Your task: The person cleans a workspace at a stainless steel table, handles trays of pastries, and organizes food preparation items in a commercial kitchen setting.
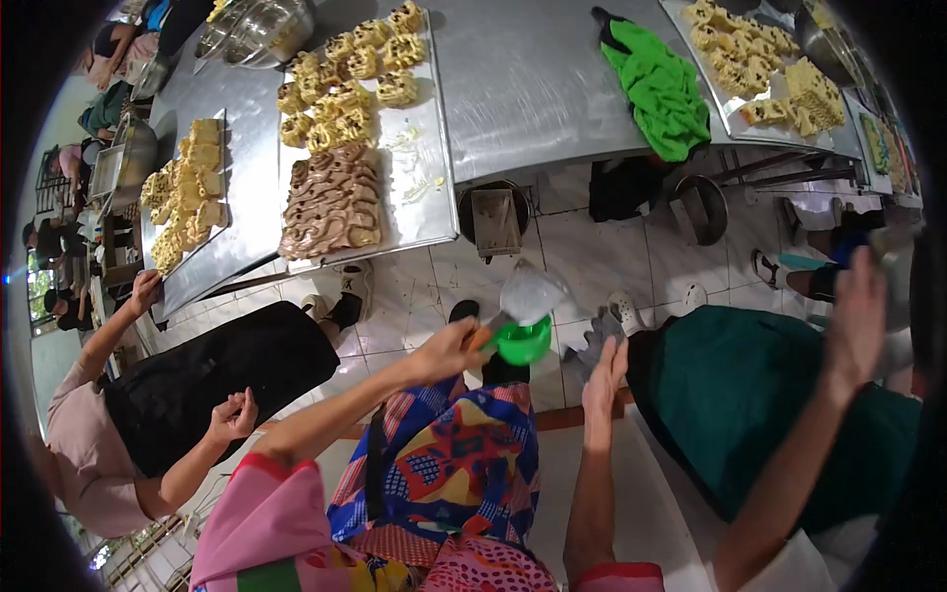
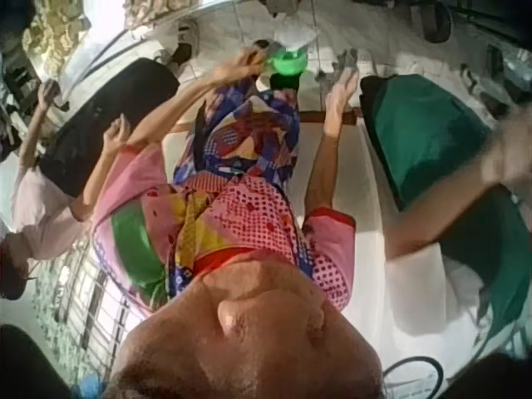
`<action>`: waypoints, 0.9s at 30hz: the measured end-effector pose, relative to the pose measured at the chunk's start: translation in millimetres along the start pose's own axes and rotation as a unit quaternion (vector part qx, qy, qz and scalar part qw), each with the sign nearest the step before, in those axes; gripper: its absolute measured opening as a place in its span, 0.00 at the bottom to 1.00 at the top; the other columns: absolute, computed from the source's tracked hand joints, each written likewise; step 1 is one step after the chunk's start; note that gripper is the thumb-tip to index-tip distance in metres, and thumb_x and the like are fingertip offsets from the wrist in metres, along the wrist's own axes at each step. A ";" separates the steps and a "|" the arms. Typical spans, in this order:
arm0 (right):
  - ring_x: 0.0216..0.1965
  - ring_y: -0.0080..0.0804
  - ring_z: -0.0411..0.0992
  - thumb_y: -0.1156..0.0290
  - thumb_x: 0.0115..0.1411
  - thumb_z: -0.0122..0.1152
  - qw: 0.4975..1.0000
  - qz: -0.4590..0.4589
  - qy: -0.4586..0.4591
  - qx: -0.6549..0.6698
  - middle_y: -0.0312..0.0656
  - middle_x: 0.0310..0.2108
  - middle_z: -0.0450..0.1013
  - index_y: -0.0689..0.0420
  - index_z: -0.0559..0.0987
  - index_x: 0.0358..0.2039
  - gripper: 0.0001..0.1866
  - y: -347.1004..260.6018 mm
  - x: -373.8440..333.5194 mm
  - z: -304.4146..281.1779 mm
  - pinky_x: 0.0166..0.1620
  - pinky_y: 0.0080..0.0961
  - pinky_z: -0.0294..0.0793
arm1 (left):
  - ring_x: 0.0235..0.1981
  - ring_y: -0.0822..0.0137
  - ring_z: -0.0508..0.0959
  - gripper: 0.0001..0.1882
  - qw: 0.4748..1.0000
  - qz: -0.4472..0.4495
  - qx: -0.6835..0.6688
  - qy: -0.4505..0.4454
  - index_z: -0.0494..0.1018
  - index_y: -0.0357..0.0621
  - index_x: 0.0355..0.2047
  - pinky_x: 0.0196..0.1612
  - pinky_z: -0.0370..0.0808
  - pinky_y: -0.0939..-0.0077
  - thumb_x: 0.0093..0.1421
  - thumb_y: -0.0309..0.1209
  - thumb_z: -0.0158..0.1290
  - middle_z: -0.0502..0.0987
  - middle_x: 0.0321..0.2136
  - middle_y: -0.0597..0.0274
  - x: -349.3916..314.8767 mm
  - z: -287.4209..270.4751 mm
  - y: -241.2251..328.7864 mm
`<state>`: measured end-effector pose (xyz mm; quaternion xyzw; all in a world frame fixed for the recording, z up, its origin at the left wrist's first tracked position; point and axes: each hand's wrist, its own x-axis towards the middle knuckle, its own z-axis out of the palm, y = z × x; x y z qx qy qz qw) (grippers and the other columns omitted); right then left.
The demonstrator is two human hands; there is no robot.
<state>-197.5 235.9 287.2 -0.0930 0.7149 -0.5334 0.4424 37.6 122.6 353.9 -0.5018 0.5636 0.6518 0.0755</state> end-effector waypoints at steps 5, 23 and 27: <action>0.62 0.34 0.49 0.51 0.62 0.47 0.994 0.106 0.030 0.014 0.44 0.62 0.48 0.59 0.52 0.62 0.35 59.4 18.1 -3.5 0.60 0.25 0.49 | 0.30 0.59 0.74 0.22 0.981 0.048 0.030 0.185 0.67 0.37 0.40 0.33 0.70 0.65 0.45 0.33 0.56 0.73 0.29 0.51 191.3 7.6 -128.3; 0.45 0.27 0.63 0.66 0.66 0.38 0.993 -0.022 -0.101 -0.060 0.44 0.44 0.66 0.63 0.62 0.54 0.20 118.1 87.7 35.2 0.49 0.23 0.61 | 0.48 0.49 0.66 0.35 0.935 -0.038 0.151 0.320 0.55 0.42 0.56 0.46 0.66 0.57 0.52 0.43 0.54 0.65 0.48 0.45 438.8 -21.9 -266.7; 0.48 0.28 0.62 0.63 0.65 0.42 0.988 -0.042 -0.129 -0.073 0.46 0.47 0.65 0.62 0.63 0.54 0.21 16.0 47.3 45.5 0.51 0.24 0.61 | 0.56 0.46 0.59 0.38 0.953 0.127 0.029 0.273 0.57 0.37 0.55 0.57 0.57 0.59 0.49 0.43 0.58 0.62 0.51 0.41 352.8 1.6 -227.4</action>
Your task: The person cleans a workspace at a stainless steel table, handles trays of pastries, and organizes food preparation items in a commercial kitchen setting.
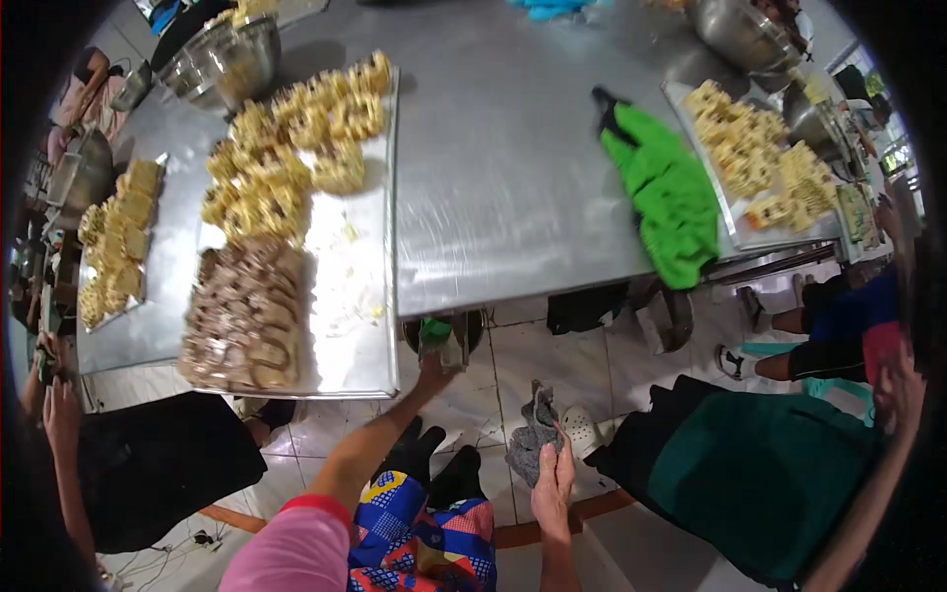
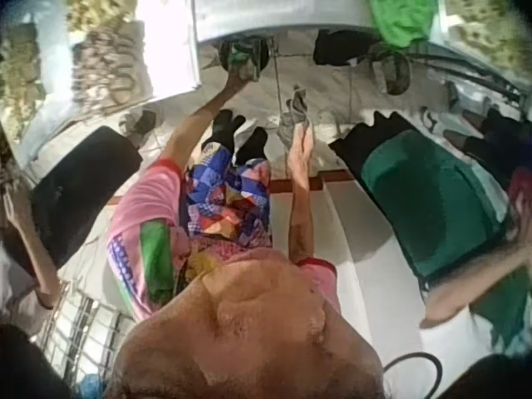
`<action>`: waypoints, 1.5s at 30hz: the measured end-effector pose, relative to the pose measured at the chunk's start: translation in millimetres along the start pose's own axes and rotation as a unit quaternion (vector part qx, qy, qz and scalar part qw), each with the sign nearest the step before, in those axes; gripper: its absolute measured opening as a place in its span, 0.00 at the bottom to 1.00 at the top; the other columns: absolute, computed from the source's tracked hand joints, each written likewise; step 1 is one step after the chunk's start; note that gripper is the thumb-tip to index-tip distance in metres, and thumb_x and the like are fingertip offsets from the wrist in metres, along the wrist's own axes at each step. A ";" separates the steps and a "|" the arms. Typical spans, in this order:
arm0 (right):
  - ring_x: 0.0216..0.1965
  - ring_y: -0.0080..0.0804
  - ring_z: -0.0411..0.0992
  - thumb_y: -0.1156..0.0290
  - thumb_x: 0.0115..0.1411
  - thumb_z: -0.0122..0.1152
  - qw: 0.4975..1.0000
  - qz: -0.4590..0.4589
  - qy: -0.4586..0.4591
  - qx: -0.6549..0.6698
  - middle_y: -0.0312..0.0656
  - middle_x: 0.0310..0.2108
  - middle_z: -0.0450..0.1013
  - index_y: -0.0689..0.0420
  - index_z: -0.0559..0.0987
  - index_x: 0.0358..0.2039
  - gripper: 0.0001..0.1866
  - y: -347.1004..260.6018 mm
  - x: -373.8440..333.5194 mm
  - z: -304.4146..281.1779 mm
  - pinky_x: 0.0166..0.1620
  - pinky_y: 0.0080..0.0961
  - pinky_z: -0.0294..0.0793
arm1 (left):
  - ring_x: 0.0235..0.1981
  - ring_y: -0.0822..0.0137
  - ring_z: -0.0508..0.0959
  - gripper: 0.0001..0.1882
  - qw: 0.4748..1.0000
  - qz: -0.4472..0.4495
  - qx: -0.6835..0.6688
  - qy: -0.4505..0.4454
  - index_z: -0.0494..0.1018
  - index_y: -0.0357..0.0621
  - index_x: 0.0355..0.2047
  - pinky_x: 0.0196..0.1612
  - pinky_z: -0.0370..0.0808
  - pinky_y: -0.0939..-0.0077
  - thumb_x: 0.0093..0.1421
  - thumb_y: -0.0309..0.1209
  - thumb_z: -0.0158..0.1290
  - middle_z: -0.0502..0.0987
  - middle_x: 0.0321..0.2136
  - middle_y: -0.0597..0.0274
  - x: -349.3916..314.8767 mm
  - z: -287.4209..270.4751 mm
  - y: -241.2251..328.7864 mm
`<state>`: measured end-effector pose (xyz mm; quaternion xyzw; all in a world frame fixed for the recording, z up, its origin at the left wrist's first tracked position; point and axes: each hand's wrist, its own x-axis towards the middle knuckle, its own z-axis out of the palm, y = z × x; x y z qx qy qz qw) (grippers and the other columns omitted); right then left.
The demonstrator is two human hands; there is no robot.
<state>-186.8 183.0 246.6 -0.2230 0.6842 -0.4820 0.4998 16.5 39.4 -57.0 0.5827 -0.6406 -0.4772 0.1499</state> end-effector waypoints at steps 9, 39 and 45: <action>0.48 0.33 0.64 0.69 0.62 0.45 0.965 -0.261 0.006 -0.003 0.47 0.49 0.66 0.67 0.64 0.53 0.21 -258.7 21.2 48.3 0.53 0.26 0.59 | 0.46 0.59 0.70 0.19 0.942 0.065 -0.248 -0.218 0.64 0.39 0.50 0.43 0.71 0.71 0.58 0.30 0.47 0.65 0.47 0.51 -242.3 -98.8 264.3; 0.58 0.63 0.51 0.60 0.57 0.48 0.631 -0.586 -0.015 -0.508 0.69 0.54 0.54 0.51 0.66 0.54 0.24 -375.2 394.3 314.9 0.60 0.51 0.48 | 0.35 0.64 0.75 0.14 0.887 0.103 -0.032 0.448 0.67 0.34 0.44 0.42 0.70 0.72 0.57 0.15 0.40 0.69 0.41 0.50 -117.3 -396.6 416.6; 0.59 0.59 0.51 0.64 0.59 0.46 0.638 -0.605 -0.106 -0.465 0.65 0.55 0.55 0.61 0.63 0.55 0.25 -354.4 360.2 383.6 0.60 0.48 0.49 | 0.37 0.69 0.74 0.12 0.814 -0.032 -0.065 0.576 0.66 0.36 0.46 0.41 0.70 0.74 0.63 0.24 0.42 0.70 0.44 0.56 -143.9 -405.2 403.0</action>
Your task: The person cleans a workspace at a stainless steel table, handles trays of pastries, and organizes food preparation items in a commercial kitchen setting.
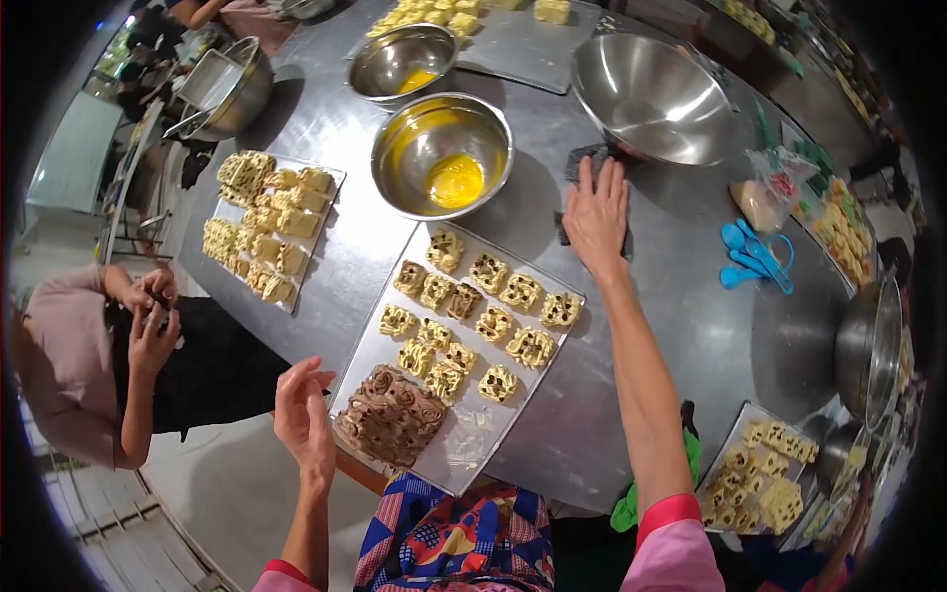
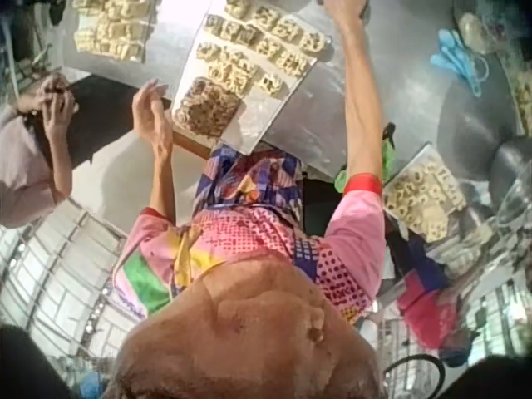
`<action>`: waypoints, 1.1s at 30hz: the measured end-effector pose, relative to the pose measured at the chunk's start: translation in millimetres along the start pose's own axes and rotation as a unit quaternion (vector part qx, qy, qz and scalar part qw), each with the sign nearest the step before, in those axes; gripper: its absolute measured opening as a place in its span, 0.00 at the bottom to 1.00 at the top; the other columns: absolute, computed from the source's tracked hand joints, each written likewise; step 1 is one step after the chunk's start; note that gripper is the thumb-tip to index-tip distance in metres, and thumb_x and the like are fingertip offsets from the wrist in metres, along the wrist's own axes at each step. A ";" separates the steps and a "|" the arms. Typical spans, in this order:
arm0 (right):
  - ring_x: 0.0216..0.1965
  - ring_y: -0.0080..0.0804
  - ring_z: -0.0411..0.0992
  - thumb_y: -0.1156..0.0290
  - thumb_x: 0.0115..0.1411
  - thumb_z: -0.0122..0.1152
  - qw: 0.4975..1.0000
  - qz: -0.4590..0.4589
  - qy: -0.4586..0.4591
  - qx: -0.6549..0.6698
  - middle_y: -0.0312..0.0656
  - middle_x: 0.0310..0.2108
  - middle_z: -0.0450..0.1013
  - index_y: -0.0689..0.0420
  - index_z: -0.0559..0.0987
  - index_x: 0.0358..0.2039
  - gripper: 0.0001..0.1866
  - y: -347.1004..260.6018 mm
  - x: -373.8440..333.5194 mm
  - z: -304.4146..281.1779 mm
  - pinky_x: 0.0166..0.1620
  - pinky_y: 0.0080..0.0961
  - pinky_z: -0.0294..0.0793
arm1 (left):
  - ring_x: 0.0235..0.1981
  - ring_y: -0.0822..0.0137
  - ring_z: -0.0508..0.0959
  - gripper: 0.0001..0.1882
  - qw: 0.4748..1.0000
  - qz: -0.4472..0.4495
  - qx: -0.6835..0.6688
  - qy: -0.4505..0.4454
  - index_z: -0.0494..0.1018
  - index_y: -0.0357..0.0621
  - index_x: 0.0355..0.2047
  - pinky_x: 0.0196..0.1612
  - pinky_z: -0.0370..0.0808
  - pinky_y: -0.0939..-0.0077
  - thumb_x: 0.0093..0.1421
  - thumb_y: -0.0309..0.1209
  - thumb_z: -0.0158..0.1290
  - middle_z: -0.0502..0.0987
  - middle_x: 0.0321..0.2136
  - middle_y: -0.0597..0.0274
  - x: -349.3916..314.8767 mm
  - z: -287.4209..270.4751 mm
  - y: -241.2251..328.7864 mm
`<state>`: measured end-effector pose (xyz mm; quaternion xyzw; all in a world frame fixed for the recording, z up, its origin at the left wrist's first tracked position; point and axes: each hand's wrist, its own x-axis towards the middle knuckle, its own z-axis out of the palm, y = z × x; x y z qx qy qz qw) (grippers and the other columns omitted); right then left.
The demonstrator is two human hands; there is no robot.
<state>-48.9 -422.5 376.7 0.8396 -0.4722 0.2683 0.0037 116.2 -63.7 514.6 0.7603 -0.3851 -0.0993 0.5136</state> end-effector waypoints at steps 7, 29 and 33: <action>0.60 0.50 0.53 0.66 0.58 0.47 0.983 -0.158 -0.052 0.073 0.57 0.56 0.58 0.61 0.65 0.54 0.23 21.5 26.5 0.0 0.61 0.41 0.51 | 0.45 0.65 0.73 0.19 0.991 -0.101 -0.084 -0.022 0.63 0.36 0.52 0.45 0.70 0.73 0.63 0.33 0.44 0.69 0.47 0.55 55.1 46.0 12.7; 0.61 0.57 0.47 0.62 0.60 0.46 0.987 -0.123 -0.094 0.046 0.63 0.59 0.50 0.58 0.60 0.58 0.26 -9.1 30.0 10.8 0.61 0.46 0.47 | 0.34 0.57 0.78 0.14 0.931 -0.234 -0.269 -0.077 0.64 0.24 0.38 0.36 0.80 0.69 0.57 0.27 0.41 0.71 0.38 0.49 156.6 40.3 1.8; 0.60 0.59 0.49 0.61 0.60 0.44 0.989 -0.125 -0.058 0.053 0.66 0.57 0.53 0.61 0.61 0.56 0.26 -39.1 83.7 59.4 0.61 0.46 0.48 | 0.34 0.62 0.78 0.15 0.983 -0.151 -0.079 -0.071 0.66 0.29 0.42 0.36 0.80 0.67 0.57 0.28 0.41 0.72 0.39 0.53 124.5 -11.4 -8.8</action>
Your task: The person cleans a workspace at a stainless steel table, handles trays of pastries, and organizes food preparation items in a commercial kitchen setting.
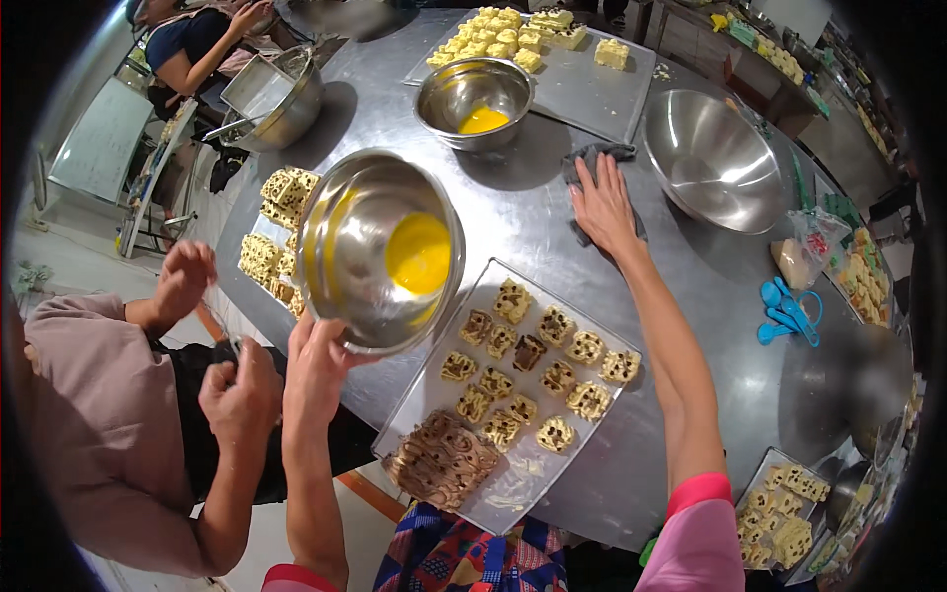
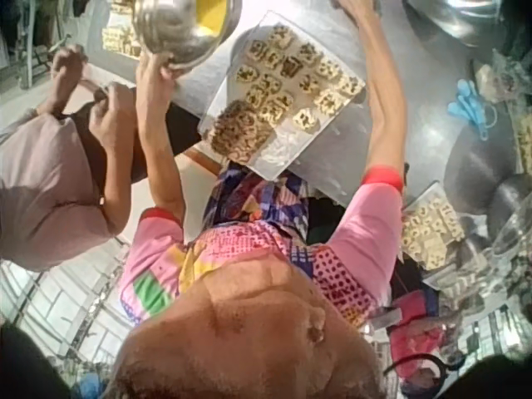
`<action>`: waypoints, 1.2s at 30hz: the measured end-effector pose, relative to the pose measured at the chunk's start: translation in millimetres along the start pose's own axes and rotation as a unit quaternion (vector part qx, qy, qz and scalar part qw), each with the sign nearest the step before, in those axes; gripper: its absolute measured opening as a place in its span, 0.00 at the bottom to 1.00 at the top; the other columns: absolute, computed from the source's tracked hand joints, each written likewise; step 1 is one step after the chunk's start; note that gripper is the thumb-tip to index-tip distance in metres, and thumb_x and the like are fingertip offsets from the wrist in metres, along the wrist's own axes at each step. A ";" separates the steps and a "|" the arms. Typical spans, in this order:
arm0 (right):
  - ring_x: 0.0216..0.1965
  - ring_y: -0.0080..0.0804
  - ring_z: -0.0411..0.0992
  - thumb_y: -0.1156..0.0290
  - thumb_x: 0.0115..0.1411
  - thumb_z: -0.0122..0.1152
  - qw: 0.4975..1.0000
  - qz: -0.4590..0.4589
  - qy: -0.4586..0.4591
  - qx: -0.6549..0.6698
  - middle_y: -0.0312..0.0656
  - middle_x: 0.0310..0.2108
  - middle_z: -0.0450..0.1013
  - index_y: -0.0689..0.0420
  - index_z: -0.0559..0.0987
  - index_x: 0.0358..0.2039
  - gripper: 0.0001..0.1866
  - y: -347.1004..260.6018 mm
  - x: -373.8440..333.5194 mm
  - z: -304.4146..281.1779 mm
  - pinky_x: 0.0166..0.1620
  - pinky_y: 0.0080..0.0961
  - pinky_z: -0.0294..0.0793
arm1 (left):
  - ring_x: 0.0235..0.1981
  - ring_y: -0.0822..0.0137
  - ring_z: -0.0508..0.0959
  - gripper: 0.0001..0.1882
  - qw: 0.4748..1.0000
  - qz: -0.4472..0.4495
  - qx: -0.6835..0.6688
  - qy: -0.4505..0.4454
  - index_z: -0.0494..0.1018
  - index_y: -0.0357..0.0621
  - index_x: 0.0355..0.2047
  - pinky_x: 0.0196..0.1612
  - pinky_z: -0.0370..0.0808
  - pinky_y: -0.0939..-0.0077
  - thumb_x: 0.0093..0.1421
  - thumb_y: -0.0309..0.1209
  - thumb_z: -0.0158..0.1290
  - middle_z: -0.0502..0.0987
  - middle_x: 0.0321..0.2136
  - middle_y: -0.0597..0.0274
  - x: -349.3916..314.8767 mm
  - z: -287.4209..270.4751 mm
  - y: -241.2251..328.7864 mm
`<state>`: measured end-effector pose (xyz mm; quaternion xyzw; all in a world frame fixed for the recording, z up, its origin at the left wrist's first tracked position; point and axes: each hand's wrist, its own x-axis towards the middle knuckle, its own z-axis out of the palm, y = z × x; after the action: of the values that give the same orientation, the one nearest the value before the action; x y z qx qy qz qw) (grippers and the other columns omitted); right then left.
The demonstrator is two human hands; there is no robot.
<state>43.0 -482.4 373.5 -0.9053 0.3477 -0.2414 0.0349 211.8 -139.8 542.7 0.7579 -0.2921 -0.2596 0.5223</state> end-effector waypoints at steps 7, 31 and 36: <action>0.59 0.61 0.52 0.62 0.59 0.45 0.998 -0.033 0.033 0.032 0.65 0.55 0.55 0.59 0.64 0.54 0.24 -83.2 20.8 40.5 0.61 0.45 0.50 | 0.34 0.68 0.78 0.16 0.984 -0.082 -0.159 -0.014 0.63 0.32 0.45 0.36 0.80 0.66 0.57 0.26 0.40 0.73 0.38 0.55 -0.2 -7.1 12.1; 0.61 0.43 0.53 0.74 0.57 0.48 0.990 0.135 0.001 0.049 0.44 0.58 0.59 0.53 0.70 0.52 0.20 56.9 -218.2 -142.5 0.62 0.41 0.49 | 0.33 0.55 0.79 0.20 0.925 -0.120 -0.178 -0.313 0.56 0.20 0.45 0.41 0.78 0.72 0.57 0.27 0.39 0.70 0.38 0.40 88.7 191.2 -4.0; 0.61 0.48 0.51 0.72 0.60 0.44 0.965 0.260 0.043 0.002 0.49 0.58 0.58 0.53 0.68 0.54 0.20 23.8 -252.6 -141.9 0.62 0.42 0.48 | 0.35 0.52 0.78 0.17 0.923 -0.084 -0.200 -0.317 0.59 0.19 0.41 0.42 0.78 0.72 0.58 0.26 0.41 0.68 0.39 0.40 107.3 198.9 -3.6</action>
<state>-199.1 -322.2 388.8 -0.7725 0.5718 -0.2632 0.0838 148.0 -342.7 466.2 0.5374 -0.3192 -0.5824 0.5197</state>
